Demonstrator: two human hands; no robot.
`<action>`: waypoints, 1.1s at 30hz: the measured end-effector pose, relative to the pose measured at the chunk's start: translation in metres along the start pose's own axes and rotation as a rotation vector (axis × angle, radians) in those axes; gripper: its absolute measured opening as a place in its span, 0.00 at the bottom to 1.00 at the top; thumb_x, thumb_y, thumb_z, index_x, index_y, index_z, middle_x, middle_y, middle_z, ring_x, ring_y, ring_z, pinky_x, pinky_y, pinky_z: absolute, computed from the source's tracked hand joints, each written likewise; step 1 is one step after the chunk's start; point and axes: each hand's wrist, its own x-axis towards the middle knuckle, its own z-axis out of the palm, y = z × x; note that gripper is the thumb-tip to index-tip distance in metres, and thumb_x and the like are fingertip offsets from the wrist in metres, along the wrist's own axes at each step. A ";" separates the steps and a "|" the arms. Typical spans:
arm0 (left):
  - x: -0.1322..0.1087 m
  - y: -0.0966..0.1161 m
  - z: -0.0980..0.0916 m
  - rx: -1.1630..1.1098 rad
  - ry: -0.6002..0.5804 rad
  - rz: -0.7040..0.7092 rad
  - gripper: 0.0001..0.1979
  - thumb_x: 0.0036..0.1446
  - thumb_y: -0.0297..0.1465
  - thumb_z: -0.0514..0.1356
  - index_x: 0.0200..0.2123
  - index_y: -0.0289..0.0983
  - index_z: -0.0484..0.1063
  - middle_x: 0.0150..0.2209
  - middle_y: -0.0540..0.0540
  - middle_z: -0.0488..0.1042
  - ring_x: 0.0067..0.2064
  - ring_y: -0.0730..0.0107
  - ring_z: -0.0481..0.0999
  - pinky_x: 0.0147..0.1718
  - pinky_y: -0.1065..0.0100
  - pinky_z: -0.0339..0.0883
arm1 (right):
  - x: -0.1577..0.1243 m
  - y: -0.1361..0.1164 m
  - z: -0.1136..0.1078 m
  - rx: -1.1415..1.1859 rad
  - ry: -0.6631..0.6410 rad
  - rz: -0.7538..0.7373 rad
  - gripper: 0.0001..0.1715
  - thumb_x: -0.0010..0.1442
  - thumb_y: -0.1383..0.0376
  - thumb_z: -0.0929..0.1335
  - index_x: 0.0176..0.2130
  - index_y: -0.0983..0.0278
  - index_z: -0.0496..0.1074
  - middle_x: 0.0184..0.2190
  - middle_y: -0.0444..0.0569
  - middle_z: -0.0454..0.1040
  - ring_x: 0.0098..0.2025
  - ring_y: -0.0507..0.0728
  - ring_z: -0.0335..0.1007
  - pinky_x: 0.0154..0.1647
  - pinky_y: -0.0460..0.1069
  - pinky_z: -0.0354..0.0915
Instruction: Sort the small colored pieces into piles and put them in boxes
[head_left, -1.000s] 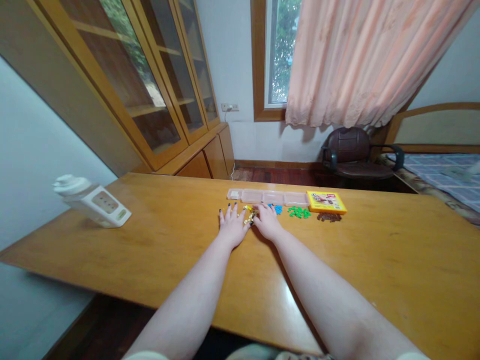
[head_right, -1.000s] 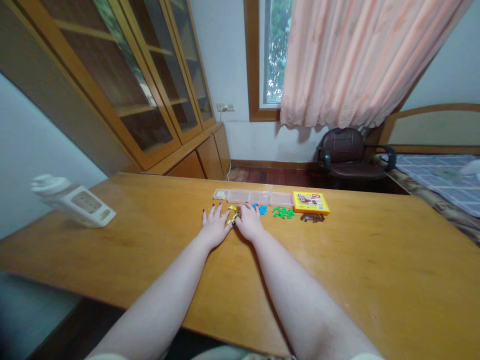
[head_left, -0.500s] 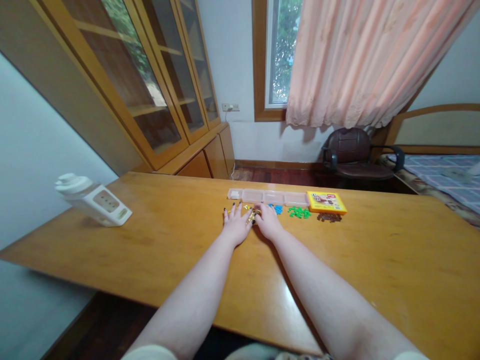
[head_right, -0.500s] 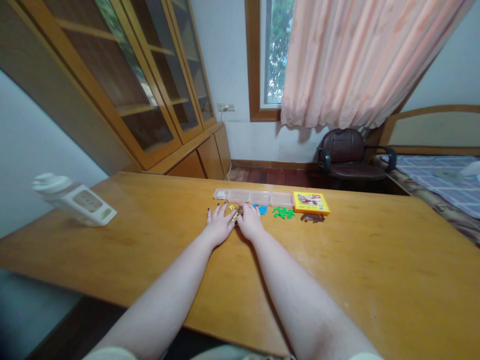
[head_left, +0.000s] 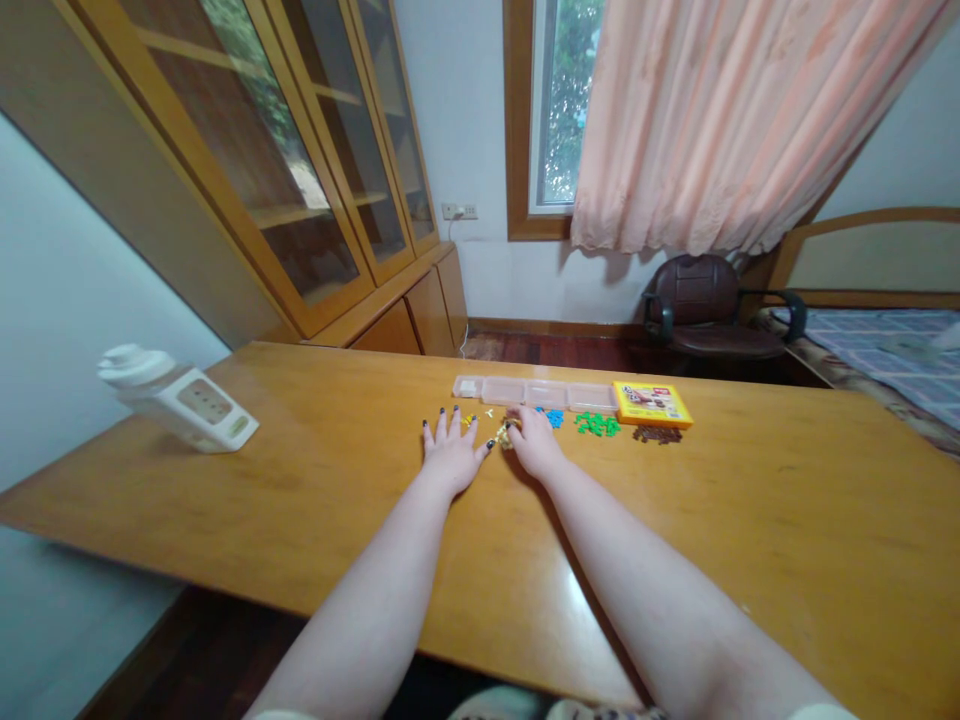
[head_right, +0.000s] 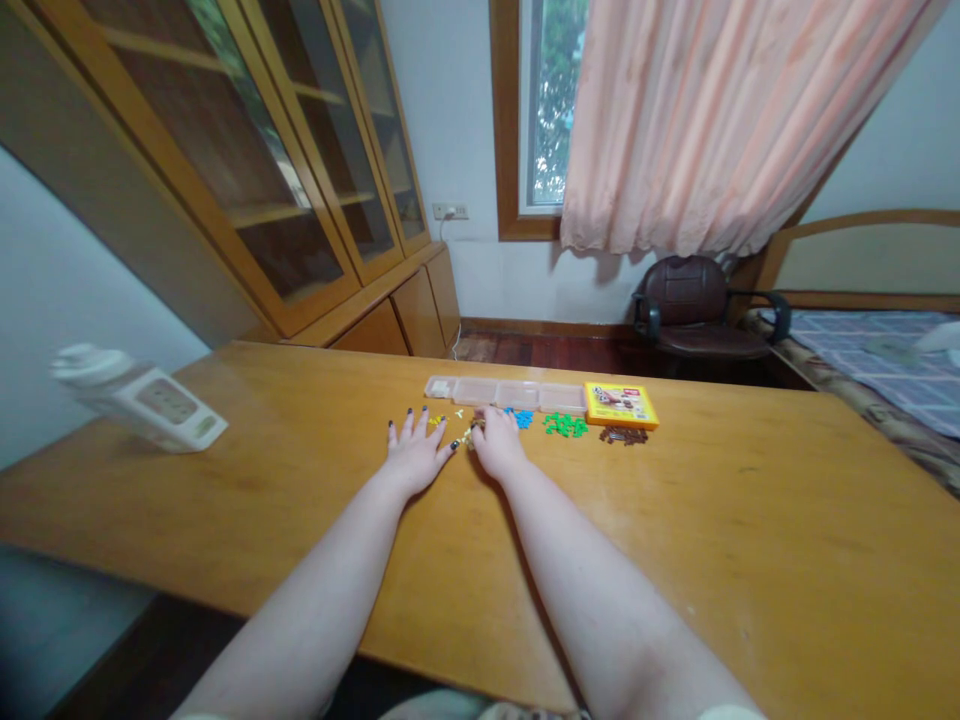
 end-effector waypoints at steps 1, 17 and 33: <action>0.003 -0.004 0.000 -0.009 0.000 -0.012 0.33 0.60 0.51 0.42 0.64 0.44 0.52 0.68 0.41 0.42 0.67 0.44 0.37 0.60 0.38 0.31 | 0.000 0.000 0.000 -0.002 -0.001 0.000 0.18 0.57 0.70 0.61 0.47 0.66 0.69 0.47 0.54 0.73 0.51 0.59 0.63 0.56 0.54 0.53; 0.019 -0.013 0.007 -0.075 0.025 0.031 0.33 0.62 0.48 0.38 0.66 0.39 0.45 0.68 0.42 0.39 0.68 0.52 0.37 0.61 0.41 0.34 | 0.000 -0.002 0.000 0.017 0.009 0.033 0.17 0.59 0.68 0.60 0.47 0.66 0.69 0.47 0.54 0.72 0.51 0.59 0.64 0.54 0.53 0.55; -0.009 0.018 0.013 -0.019 -0.080 0.159 0.38 0.61 0.50 0.40 0.66 0.30 0.43 0.68 0.36 0.39 0.68 0.55 0.39 0.63 0.47 0.34 | 0.001 -0.002 0.001 0.022 0.016 0.039 0.16 0.59 0.67 0.62 0.47 0.66 0.69 0.46 0.54 0.73 0.50 0.59 0.65 0.55 0.54 0.54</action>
